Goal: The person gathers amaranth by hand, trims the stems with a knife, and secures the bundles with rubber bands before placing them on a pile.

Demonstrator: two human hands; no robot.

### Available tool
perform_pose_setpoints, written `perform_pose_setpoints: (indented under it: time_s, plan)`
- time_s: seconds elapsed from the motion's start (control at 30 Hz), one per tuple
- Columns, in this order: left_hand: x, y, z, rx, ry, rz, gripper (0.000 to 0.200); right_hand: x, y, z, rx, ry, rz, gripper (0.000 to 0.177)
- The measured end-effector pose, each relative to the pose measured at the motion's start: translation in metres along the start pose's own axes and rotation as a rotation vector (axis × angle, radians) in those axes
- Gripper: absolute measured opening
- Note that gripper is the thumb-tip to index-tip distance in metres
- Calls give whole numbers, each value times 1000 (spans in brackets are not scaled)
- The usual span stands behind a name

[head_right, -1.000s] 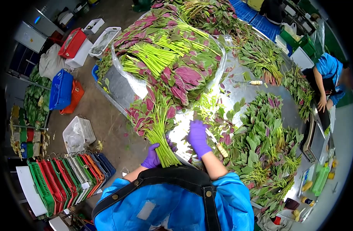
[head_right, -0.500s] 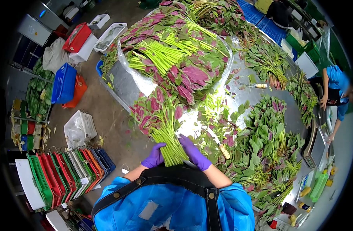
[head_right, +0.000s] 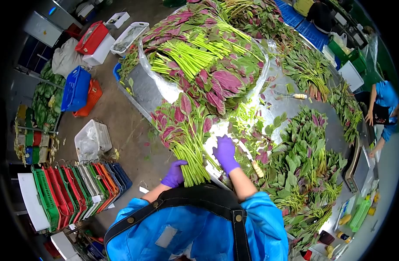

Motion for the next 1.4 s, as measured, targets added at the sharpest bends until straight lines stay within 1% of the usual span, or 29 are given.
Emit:
perform_pose_setpoints:
  time_s: [0.03,0.1,0.17,0.23,0.27,0.3,0.37,0.4,0.47,0.5,0.53,0.57,0.6,0.67,0.7,0.77,0.8,0.83,0.87,0.9,0.97,1.0,1.03,1.1,1.13,1.2,1.3,1.33,1.4]
  plan:
    - [3,-1,3,1,-22,-2,54,-2,3,2,-2,5,-3,30]
    - [-2,1,2,9,-41,-50,53,-7,1,11,13,-159,14,22]
    - [-3,0,-1,24,-38,-109,52,-18,0,1,176,30,345,18]
    - [-3,-1,3,42,-77,-99,55,-42,-1,-8,-290,-450,1081,26]
    - [-3,1,5,42,-77,-62,50,-67,-5,-30,-732,-596,1742,33]
    - [-7,4,4,36,-79,-63,50,-61,-6,-36,-778,-695,1701,38]
    - [-16,10,-8,-18,22,206,45,-20,-44,-39,-859,-611,1767,42]
    - [-24,15,-18,-21,43,352,41,-27,-38,-42,-860,-616,1765,42]
    - [-20,20,-28,15,95,446,40,-47,-38,-53,-615,-956,1869,47]
    - [-19,22,-31,52,143,544,39,-42,-44,-51,-611,-961,1869,47]
    - [-27,28,-35,-53,83,604,40,-25,-58,-46,-454,-978,1777,49]
    - [-25,30,-36,-55,86,605,40,-7,-74,-43,-303,-988,1683,53]
    - [-22,32,-36,-43,86,639,41,12,-90,-41,-319,-950,1597,58]
    - [-16,34,-33,-24,96,760,43,8,-96,-40,-302,-951,1536,58]
    - [-17,33,-36,-24,96,759,43,6,-97,-39,-275,-948,1468,58]
    - [-20,37,-40,-66,90,508,45,-6,-80,-35,-210,-932,1423,57]
    - [0,38,-42,-3,194,415,47,3,-77,-34,-302,-944,1580,56]
    - [-13,37,-47,-54,109,239,48,13,-74,-33,-399,-952,1736,56]
    - [-25,35,-52,-19,69,149,45,22,-69,-33,-522,-938,1708,56]
    - [-33,33,-54,18,29,59,43,13,-66,-37,-525,-939,1709,56]
    - [-1,19,-41,112,153,100,38,-11,-56,-50,-666,-933,1718,50]
    - [-6,17,-35,43,119,171,36,-7,-66,-53,-603,-928,1720,49]
    - [-8,14,-31,39,115,173,36,-14,-69,-52,-385,-849,1565,50]
    - [-17,14,-29,-37,169,375,33,-13,-74,-47,-307,-912,1496,51]
    - [-27,14,-31,-77,161,326,29,-8,-75,-45,-300,-908,1496,51]
    - [-18,19,-33,-90,159,326,30,2,-69,-46,-509,-860,1635,49]
    - [-6,22,-35,-90,187,236,28,14,-48,-45,-629,-855,1662,45]
    - [-9,22,-35,-89,139,239,28,8,-49,-48,-630,-857,1662,45]
    - [-21,20,-37,-49,120,278,29,-9,-62,-57,-630,-971,1822,45]
Point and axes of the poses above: each hand's wrist, its own z-axis towards the middle knuckle, its own x-axis out of the back of the hand, y = z × x, the point moved 4 cm from there along z, towards the middle knuckle, and after that the axes turned 2 degrees about x, right-handed, at the moved point
